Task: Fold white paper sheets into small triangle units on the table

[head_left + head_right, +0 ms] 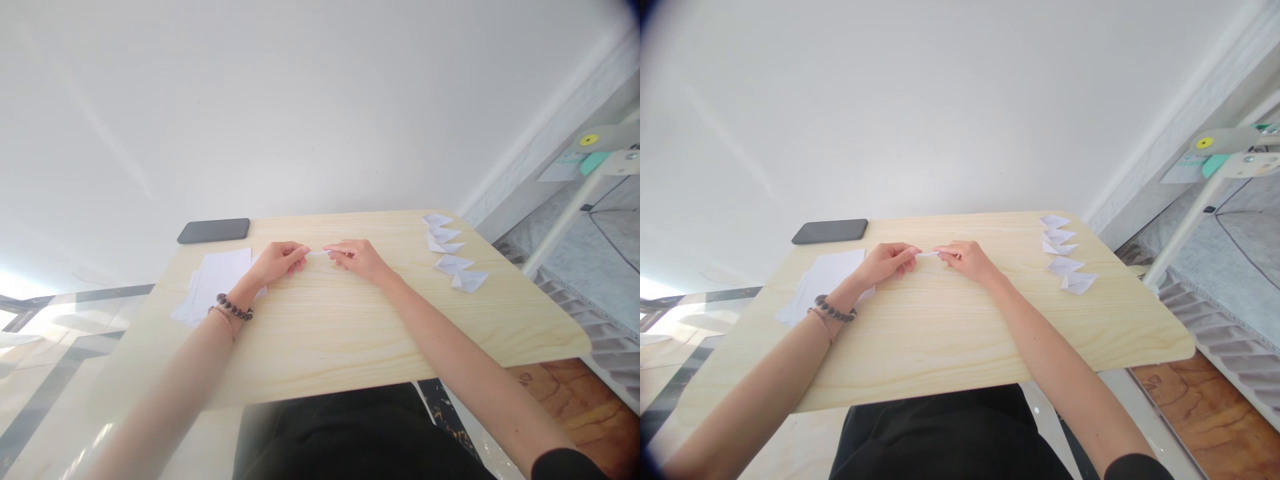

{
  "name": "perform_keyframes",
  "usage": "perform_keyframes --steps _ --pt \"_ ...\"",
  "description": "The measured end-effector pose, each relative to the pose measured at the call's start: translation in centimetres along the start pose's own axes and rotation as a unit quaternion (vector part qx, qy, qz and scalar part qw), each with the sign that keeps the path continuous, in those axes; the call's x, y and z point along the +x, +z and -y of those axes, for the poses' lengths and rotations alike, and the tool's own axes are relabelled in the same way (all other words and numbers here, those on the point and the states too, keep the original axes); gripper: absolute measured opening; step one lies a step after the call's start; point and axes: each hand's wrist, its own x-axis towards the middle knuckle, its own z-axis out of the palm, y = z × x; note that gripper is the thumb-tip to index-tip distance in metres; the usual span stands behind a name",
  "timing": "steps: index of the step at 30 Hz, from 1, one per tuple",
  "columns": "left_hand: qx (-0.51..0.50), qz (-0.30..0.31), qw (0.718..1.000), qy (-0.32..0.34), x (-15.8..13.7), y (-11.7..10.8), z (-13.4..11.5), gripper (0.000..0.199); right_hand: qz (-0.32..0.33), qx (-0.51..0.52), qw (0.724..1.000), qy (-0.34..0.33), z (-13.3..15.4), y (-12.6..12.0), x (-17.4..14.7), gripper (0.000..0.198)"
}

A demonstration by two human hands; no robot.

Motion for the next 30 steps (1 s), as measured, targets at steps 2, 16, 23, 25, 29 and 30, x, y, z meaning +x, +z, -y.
perform_keyframes --steps 2,16,23,25,29,30 --pt "0.002 -0.001 1.0 -0.006 0.0 0.0 0.0 0.042 -0.005 -0.027 0.999 -0.024 0.2 0.1 0.0 0.03" --pt "0.088 -0.014 0.996 0.015 -0.6 0.8 -0.4 0.036 -0.002 -0.036 0.997 0.061 1.1 0.7 -0.1 0.027" --pt "0.172 -0.03 0.981 0.084 -0.2 1.5 -0.8 0.027 0.003 -0.009 1.0 0.029 1.4 1.0 0.2 0.024" --pt "0.183 -0.04 0.978 0.087 -0.1 1.6 -0.9 0.027 0.007 -0.009 1.0 0.022 1.5 0.8 0.2 0.024" --pt "0.186 -0.049 0.977 0.095 -0.2 1.9 -1.1 0.029 0.003 -0.009 1.0 0.017 1.5 0.7 0.1 0.024" --pt "0.186 -0.049 0.977 0.096 -0.3 1.9 -1.2 0.03 0.003 -0.007 1.0 0.018 1.4 0.7 0.1 0.024"
